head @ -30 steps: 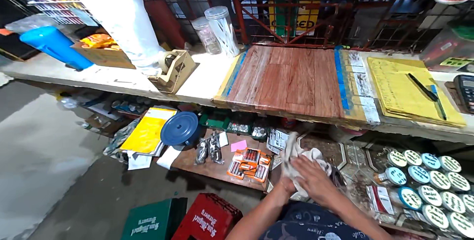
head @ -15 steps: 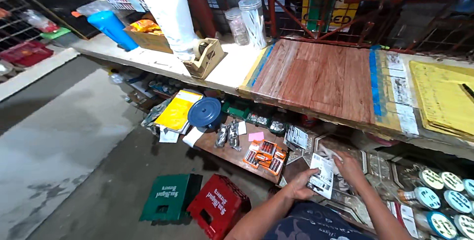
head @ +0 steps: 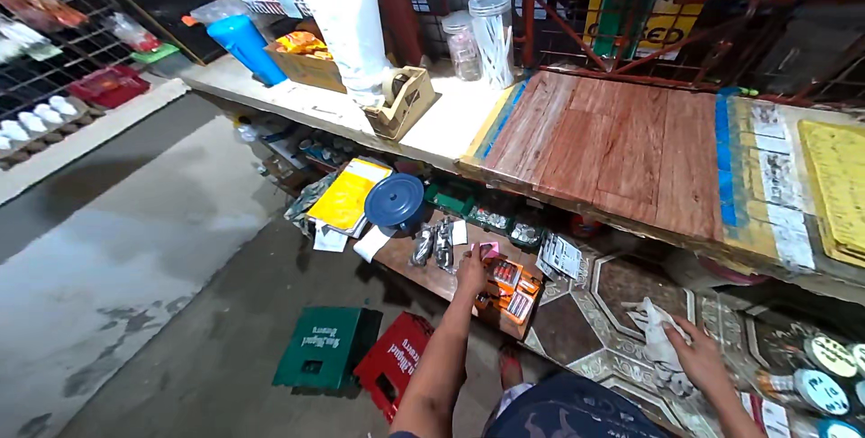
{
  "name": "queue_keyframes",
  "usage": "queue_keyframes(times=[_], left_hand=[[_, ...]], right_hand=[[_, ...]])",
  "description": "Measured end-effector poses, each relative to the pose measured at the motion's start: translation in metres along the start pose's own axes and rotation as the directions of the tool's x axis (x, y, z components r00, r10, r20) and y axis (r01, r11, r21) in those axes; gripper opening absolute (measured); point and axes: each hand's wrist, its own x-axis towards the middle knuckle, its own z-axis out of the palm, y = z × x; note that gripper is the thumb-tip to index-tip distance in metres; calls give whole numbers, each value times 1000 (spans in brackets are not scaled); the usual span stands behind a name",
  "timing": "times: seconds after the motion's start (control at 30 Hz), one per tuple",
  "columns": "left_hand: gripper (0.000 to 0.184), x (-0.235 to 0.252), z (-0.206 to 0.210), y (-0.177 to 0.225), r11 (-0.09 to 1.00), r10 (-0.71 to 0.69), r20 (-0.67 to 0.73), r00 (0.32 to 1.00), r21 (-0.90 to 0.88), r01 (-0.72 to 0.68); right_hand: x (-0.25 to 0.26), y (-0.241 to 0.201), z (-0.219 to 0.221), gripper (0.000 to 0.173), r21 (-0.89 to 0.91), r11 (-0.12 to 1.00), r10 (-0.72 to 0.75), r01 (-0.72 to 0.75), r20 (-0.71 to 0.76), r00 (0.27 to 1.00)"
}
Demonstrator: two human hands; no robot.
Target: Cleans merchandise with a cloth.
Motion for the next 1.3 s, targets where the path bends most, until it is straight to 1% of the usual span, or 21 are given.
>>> queue_keyframes(times=[0.07, 0.13, 0.27, 0.3, 0.33, 0.4, 0.43, 0.53, 0.57, 0.63, 0.7, 0.73, 0.8, 0.9, 0.97, 1.1, 1.17, 1.2, 1.23, 1.27, 1.3], left_hand=[[76, 6, 11, 5, 991, 1, -26, 1000, 131, 2], [71, 5, 21, 9, 981, 31, -42, 999, 195, -22], [86, -6, 31, 19, 960, 64, 33, 997, 271, -70], [84, -10, 34, 25, 965, 120, -3, 993, 235, -116], [75, -12, 38, 34, 962, 210, -81, 974, 193, -192], [59, -12, 47, 59, 926, 373, -196, 907, 148, -348], [55, -9, 49, 73, 909, 410, -200, 890, 163, -383], [51, 1, 47, 102, 893, 408, -52, 912, 231, -386], [45, 3, 48, 105, 874, 446, -34, 894, 234, -427], [37, 8, 56, 110, 779, 603, -28, 797, 236, -581], [40, 9, 69, 125, 671, 691, 107, 715, 275, -689], [48, 9, 75, 137, 632, 681, 219, 699, 307, -712], [74, 13, 88, 161, 595, 579, 399, 711, 390, -703], [98, 24, 109, 182, 563, 450, 483, 751, 499, -659], [98, 32, 120, 187, 529, 394, 518, 759, 548, -648], [85, 41, 129, 191, 468, 374, 544, 752, 589, -659], [86, 36, 121, 192, 505, 434, 534, 725, 522, -687], [86, 30, 113, 193, 554, 489, 512, 706, 443, -705], [84, 21, 103, 193, 634, 551, 471, 689, 300, -713], [79, 8, 93, 192, 720, 592, 430, 681, 96, -687], [69, -7, 83, 190, 791, 600, 414, 685, -176, -586]], right_hand=[[-2, -5, -1, 34, 5, 1000, 7, -7, 3, 1000], [-5, -6, -1, 35, 11, 1000, 10, -10, -5, 1000], [-14, -1, -4, 35, 27, 999, 22, -21, -33, 999], [-17, 1, -5, 35, 33, 999, 23, -22, -42, 999], [-19, 4, -5, 34, 41, 999, 28, -26, -50, 998], [-21, 8, -4, 34, 46, 998, 49, -47, -55, 997], [-23, 10, -3, 33, 43, 997, 61, -59, -51, 997], [-27, 15, -3, 34, 38, 998, 57, -55, -46, 997], [-28, 16, -4, 34, 41, 998, 51, -49, -52, 997], [-31, 20, -6, 35, 55, 998, 47, -43, -67, 997], [-36, 27, -6, 35, 66, 997, 54, -49, -81, 995], [-39, 29, -6, 35, 66, 996, 63, -58, -77, 995], [-42, 30, -7, 35, 53, 997, 63, -60, -67, 996], [-50, 20, -10, 35, 59, 995, 81, -79, -44, 996], [-53, 17, -13, 35, 54, 994, 94, -92, -32, 995], [-64, 20, -17, 37, 100, 985, 144, -137, -62, 988], [-69, 22, -20, 37, 164, 970, 196, -179, -96, 976], [-71, 23, -22, 36, 209, 958, 225, -197, -123, 966], [-70, 24, -23, 34, 260, 943, 252, -207, -154, 955], [-69, 23, -25, 33, 316, 924, 282, -217, -176, 943], [-66, 22, -26, 32, 363, 906, 302, -218, -195, 933]])
